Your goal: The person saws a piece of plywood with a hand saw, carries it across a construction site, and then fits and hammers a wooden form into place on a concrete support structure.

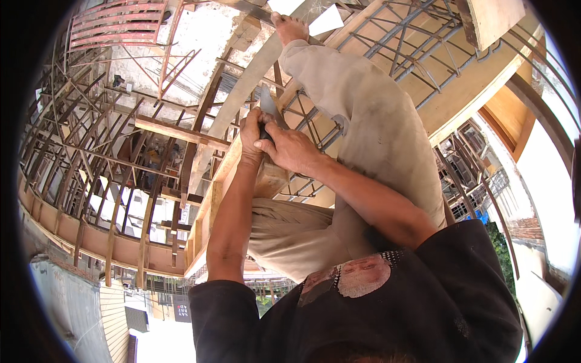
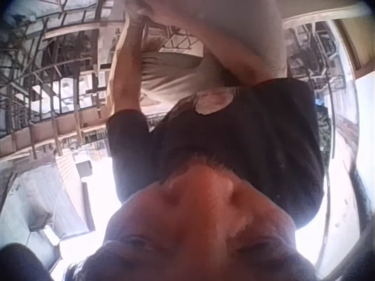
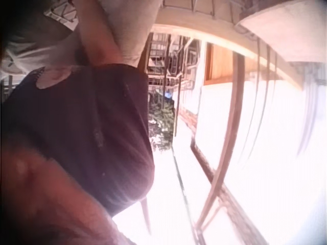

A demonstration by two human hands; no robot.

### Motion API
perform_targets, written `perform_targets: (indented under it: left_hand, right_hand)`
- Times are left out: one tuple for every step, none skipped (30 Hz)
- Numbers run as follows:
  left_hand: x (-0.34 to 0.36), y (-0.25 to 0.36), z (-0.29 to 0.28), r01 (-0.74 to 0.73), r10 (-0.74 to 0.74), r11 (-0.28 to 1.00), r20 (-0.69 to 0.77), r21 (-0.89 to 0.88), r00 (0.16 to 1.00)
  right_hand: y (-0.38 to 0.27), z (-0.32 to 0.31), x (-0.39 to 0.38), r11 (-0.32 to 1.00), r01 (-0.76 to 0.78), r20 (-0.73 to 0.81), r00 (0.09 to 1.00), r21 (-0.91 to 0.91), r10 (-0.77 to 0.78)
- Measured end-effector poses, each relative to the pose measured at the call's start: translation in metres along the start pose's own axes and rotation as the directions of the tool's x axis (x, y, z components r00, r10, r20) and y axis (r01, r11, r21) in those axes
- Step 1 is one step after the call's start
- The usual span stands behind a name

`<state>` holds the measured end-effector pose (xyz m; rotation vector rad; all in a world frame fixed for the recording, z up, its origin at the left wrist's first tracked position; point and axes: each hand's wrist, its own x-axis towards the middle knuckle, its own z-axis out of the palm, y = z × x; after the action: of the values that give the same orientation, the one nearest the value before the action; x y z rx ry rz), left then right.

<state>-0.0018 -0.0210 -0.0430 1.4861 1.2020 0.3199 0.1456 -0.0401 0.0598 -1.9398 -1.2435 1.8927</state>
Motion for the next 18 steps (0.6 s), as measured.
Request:
perform_targets:
  left_hand:
    - [-0.006,-0.001,-0.003,0.337,-0.337,0.855,0.071,-0.393,0.939]
    - [-0.010,-0.002,-0.004,0.576,-0.577,0.463,0.265,-0.674,0.773]
    - [-0.008,0.000,-0.005,0.540,-0.549,0.551,0.211,-0.637,0.809]
    - [-0.004,0.001,-0.005,0.499,-0.514,0.633,0.161,-0.592,0.842]
    - [-0.001,0.002,-0.005,0.067,-0.067,0.998,0.028,-0.013,0.997]
    - [0.012,-0.004,-0.009,0.025,-0.030,0.997,0.080,0.069,0.996]
    - [0.011,-0.004,-0.006,-0.016,0.012,0.998,0.062,0.060,0.998]
    - [0.007,-0.002,-0.004,-0.057,0.055,0.997,0.044,0.051,0.998]
    - [0.007,-0.004,0.007,0.070,-0.057,0.960,0.055,-0.271,0.997]
    - [-0.007,0.001,0.000,0.392,-0.342,0.755,0.194,-0.526,0.920]
    - [-0.004,-0.001,0.000,0.573,-0.566,0.401,0.299,-0.714,0.768]
    - [-0.008,-0.016,-0.002,0.394,-0.354,0.804,0.174,-0.445,0.919]
    - [-0.002,-0.017,-0.002,0.115,-0.112,0.992,0.063,-0.055,0.992]
    - [0.004,-0.019,-0.004,-0.073,0.067,0.977,0.036,0.201,0.997]
    - [0.022,-0.005,-0.006,-0.003,-0.006,0.996,0.088,0.094,0.996]
    - [0.017,-0.012,-0.005,-0.010,0.001,0.996,0.091,0.091,0.996]
    - [0.003,-0.023,-0.003,0.109,-0.103,0.991,0.087,-0.078,0.991]
    - [-0.008,-0.036,0.002,0.223,-0.209,0.942,0.083,-0.251,0.974]
  right_hand:
    - [-0.003,0.000,-0.011,1.000,0.005,-0.001,1.000,-0.012,-0.005]
    - [-0.001,-0.003,-0.009,1.000,0.004,0.004,1.000,-0.015,-0.004]
    - [-0.003,-0.005,-0.006,1.000,-0.024,0.046,0.999,-0.017,0.024]
    - [-0.005,-0.007,-0.003,0.999,-0.050,0.088,0.995,-0.020,0.052]
    - [-0.005,-0.005,-0.002,0.999,-0.049,0.093,0.994,-0.015,0.050]
    - [-0.001,-0.004,0.003,0.999,-0.048,0.077,0.996,-0.002,0.048]
    - [0.003,-0.004,0.008,0.999,-0.047,0.061,0.997,0.011,0.047]
    - [0.006,-0.003,0.011,0.999,-0.047,0.043,0.998,0.025,0.046]
    - [0.010,-0.010,0.000,0.998,-0.032,-0.032,0.999,0.044,0.034]
    - [0.005,-0.012,-0.001,0.999,-0.030,-0.015,0.999,0.041,0.031]
    - [0.000,-0.015,0.000,0.998,-0.054,0.032,0.998,0.025,0.054]
    - [-0.015,-0.012,-0.009,0.997,-0.079,0.081,0.994,0.019,0.077]
    - [-0.005,-0.006,0.003,0.999,-0.034,0.040,0.999,0.020,0.033]
    - [0.005,-0.001,0.009,0.999,-0.034,0.038,0.999,0.019,0.033]
    - [0.007,-0.002,0.020,0.999,-0.043,0.023,0.999,0.014,0.043]
    - [0.008,-0.003,0.026,0.999,-0.051,0.009,0.999,0.008,0.051]
    - [0.007,0.001,0.016,0.998,-0.038,-0.011,0.999,0.040,0.039]
    - [0.003,-0.001,0.013,0.999,-0.029,-0.006,1.000,0.025,0.029]
